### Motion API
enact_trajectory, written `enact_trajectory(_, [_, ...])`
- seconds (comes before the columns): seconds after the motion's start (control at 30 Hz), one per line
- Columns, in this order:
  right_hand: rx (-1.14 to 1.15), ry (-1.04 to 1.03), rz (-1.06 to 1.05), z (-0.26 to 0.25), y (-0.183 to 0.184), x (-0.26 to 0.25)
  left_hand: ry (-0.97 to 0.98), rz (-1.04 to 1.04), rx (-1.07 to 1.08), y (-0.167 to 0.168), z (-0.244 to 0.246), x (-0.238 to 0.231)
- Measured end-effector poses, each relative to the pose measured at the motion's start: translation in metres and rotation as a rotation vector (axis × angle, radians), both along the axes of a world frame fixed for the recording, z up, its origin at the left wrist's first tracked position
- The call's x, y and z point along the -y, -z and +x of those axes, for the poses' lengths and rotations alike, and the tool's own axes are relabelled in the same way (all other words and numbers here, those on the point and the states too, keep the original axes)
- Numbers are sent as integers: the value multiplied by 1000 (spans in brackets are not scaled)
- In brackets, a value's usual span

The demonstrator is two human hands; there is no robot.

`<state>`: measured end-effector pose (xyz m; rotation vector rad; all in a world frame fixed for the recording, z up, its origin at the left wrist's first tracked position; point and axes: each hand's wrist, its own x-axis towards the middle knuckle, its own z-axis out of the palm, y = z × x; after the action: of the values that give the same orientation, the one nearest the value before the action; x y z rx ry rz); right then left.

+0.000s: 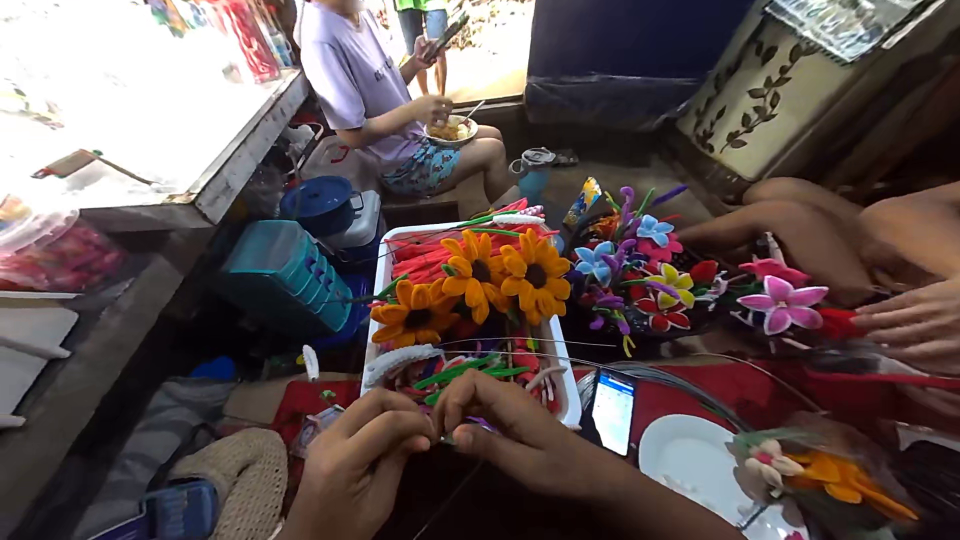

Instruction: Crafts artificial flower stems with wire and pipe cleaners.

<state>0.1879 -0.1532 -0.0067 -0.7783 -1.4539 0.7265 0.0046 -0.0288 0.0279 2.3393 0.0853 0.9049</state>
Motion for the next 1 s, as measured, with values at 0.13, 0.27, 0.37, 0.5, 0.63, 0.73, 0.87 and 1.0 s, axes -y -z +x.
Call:
enact_trajectory(0.13, [-97,-66,-126,2,5,-4,-79,26,33,10,6,-2])
enact_trajectory(0.27, [-436,-413,-328,9,20,-12,-79,-16,44,22,12,-5])
enact_trajectory(0.37, [-577,-559,-396,10,26,-15,-73,-57,67,26,13,-4])
enact_trajectory(0.5, [-549,-449,-390,8,24,-16,-169,-12,67,28,14,-3])
enact_trajectory(0.63, [-302,-57,-369,6,18,-26,-379,158,35,30,18,-8])
enact_trajectory(0.73, [-137,135,-292,4,24,-37,-434,137,28,32,22,-7])
enact_trajectory(0.87, [-53,244,-145,4,36,-45,-430,44,60,31,25,-8])
enact_trajectory(1.0, [29,343,-34,4,39,-47,-432,36,71,28,27,-8])
